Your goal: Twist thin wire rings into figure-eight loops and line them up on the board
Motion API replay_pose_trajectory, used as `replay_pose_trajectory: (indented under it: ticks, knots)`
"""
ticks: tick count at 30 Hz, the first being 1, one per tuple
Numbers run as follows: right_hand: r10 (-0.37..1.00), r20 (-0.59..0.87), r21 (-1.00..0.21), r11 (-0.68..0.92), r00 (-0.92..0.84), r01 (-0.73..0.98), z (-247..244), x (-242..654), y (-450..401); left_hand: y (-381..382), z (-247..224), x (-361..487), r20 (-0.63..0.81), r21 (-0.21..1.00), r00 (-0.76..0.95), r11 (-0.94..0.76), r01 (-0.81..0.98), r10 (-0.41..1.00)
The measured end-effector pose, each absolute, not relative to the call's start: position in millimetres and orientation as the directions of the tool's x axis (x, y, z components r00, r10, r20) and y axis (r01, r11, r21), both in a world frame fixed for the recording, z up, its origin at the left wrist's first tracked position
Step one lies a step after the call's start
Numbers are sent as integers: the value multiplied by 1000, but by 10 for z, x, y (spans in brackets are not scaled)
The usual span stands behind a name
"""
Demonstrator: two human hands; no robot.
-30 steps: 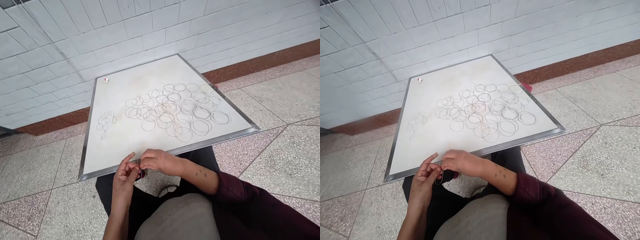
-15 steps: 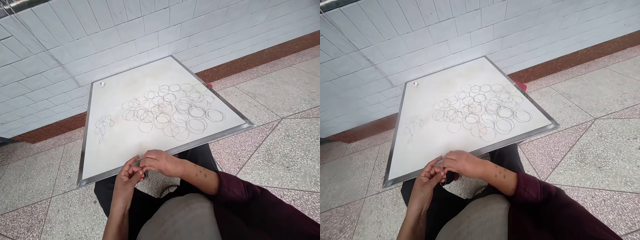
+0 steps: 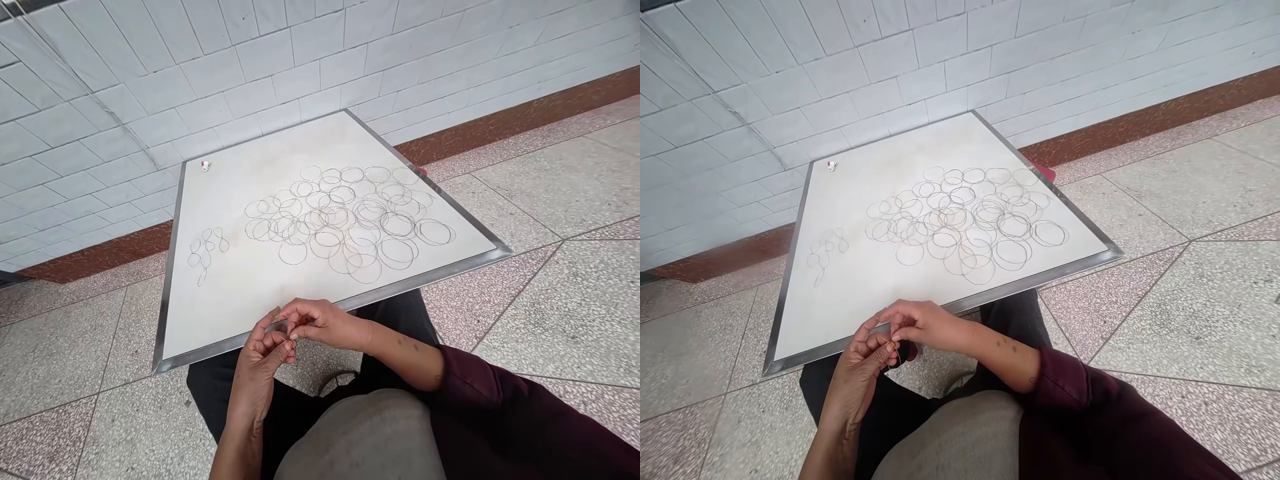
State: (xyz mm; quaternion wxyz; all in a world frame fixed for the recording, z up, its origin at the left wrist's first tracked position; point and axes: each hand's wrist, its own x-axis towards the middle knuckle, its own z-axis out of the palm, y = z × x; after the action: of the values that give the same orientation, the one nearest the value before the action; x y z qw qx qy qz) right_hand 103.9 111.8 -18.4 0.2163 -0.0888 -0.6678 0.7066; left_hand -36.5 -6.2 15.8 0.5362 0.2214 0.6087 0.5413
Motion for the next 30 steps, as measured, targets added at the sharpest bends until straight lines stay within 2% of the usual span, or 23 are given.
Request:
replay_pose_trajectory:
  ticks: [9,14,20,27,30]
  knots:
    - [445,148,-989,47,-883,-143,-219,1021,1114,-80,123,-377,-409,898,-342,306,-315,846]
    - [482,211,-977,135,-850,-166,-142,1010,1087,-83,139,-373,-410,897,-341,307,-318,846]
    - [498,173,-983,37,-850,-179,-79,992,1038,-97,123,-356,-415,880,-330,283,-381,848]
    - [473,189,-982,84,-860,-170,-56,963,995,-113,143,-365,-399,879,-327,256,-402,856]
    - [535,178,-984,78,-826,-161,-112,929,939,-113,150,-387,-385,881,-372,216,-421,845]
